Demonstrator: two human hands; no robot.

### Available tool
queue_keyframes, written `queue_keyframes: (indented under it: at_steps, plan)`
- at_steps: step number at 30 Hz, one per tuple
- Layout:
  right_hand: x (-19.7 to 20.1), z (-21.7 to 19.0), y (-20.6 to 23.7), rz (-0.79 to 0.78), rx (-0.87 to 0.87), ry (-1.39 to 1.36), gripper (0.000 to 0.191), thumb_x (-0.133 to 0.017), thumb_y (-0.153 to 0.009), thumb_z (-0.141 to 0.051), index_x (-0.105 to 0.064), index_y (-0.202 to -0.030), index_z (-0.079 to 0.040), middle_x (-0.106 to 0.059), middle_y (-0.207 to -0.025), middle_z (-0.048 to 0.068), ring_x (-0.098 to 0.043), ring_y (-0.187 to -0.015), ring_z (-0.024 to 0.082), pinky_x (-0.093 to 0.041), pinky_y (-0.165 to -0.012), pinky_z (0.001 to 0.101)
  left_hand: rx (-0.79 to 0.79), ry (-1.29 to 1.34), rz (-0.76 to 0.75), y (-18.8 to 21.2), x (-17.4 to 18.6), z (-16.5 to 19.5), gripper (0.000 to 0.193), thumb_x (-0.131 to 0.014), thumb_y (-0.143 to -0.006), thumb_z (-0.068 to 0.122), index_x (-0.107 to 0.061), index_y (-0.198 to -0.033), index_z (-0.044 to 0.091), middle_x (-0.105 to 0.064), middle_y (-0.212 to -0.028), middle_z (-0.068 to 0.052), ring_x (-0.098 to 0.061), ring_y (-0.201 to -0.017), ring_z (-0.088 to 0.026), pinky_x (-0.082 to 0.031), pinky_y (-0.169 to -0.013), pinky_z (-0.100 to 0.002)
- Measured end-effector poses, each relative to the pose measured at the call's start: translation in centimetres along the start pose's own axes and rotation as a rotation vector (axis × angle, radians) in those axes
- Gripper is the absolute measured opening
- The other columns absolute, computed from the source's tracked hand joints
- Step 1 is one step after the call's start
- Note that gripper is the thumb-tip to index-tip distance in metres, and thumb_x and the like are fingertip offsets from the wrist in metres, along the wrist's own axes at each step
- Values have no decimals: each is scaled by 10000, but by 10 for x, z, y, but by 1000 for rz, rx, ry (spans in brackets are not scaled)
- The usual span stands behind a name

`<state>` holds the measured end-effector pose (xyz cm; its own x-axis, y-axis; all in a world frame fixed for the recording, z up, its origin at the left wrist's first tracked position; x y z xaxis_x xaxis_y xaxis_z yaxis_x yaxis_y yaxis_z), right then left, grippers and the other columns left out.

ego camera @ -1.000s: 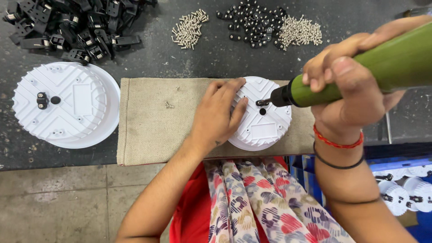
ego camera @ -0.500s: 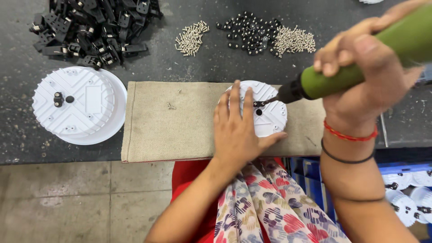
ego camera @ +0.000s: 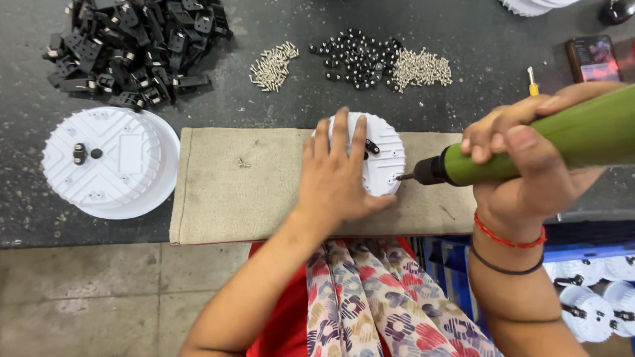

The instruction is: The person assembles white circular light fixtures by placing black plastic holders and screws onto the fixture base, then using a green electric screwdriver to fasten them. The process is repeated for multiple fixtures on a workbench.

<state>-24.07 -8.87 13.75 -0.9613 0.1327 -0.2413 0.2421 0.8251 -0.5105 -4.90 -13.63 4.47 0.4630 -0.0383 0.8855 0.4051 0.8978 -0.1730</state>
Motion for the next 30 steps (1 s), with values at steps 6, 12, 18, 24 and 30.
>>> queue_keyframes:
  at_steps: [6, 12, 18, 24, 30]
  plan:
    - [-8, 3, 2, 4, -17, 28, 243, -582, -1023, 34, -424, -1203, -10, -529, -717, 162, -542, -546, 243, -546, -609, 408, -248, 67, -107, -10, -13, -21, 1285, -898, -482, 620, -370, -1516, 68, -336, -1556, -231, -337, -1409, -484, -338, -1112, -590]
    - [-20, 9, 4, -19, -34, 49, 246, -568, -1008, 30, -412, -1189, -26, -537, -719, 163, -543, -542, 234, -530, -598, 391, -277, 104, -55, -8, -6, -18, 1276, -893, -495, 619, -378, -1525, 68, -354, -1562, -226, -355, -1415, -477, -342, -1143, -569]
    - [-22, 4, 5, -19, -40, 60, 251, -564, -1034, 19, -400, -1217, -34, -529, -762, 160, -545, -578, 239, -517, -600, 392, -273, 123, -46, -10, -4, -20, 1254, -888, -504, 610, -387, -1510, 54, -352, -1549, -244, -354, -1401, -485, -336, -1126, -573]
    - [-29, 4, 7, -41, -53, 115, 251, -565, -1046, 10, -396, -1224, -41, -518, -748, 160, -534, -572, 229, -510, -595, 397, -309, 151, -54, -13, -3, -22, 1241, -890, -498, 598, -411, -1502, 49, -351, -1557, -244, -357, -1406, -494, -338, -1141, -564]
    - [-40, 6, 1, -60, -9, 182, 263, -522, -923, -2, -392, -1149, -33, -491, -659, 122, -502, -492, 210, -509, -572, 379, -317, 191, 66, -3, -2, -26, 1247, -904, -535, 635, -414, -1497, 11, -356, -1573, -237, -373, -1424, -492, -342, -1163, -570]
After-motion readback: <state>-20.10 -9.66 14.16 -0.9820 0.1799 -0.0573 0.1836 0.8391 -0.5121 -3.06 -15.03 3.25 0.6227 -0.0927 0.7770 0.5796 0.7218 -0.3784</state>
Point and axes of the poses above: each hand's wrist, its own y-axis away from the middle knuckle, its own x-axis out of the back of the hand, z = x × y, the point moved 9 cm from there along -y, towards the middle knuckle
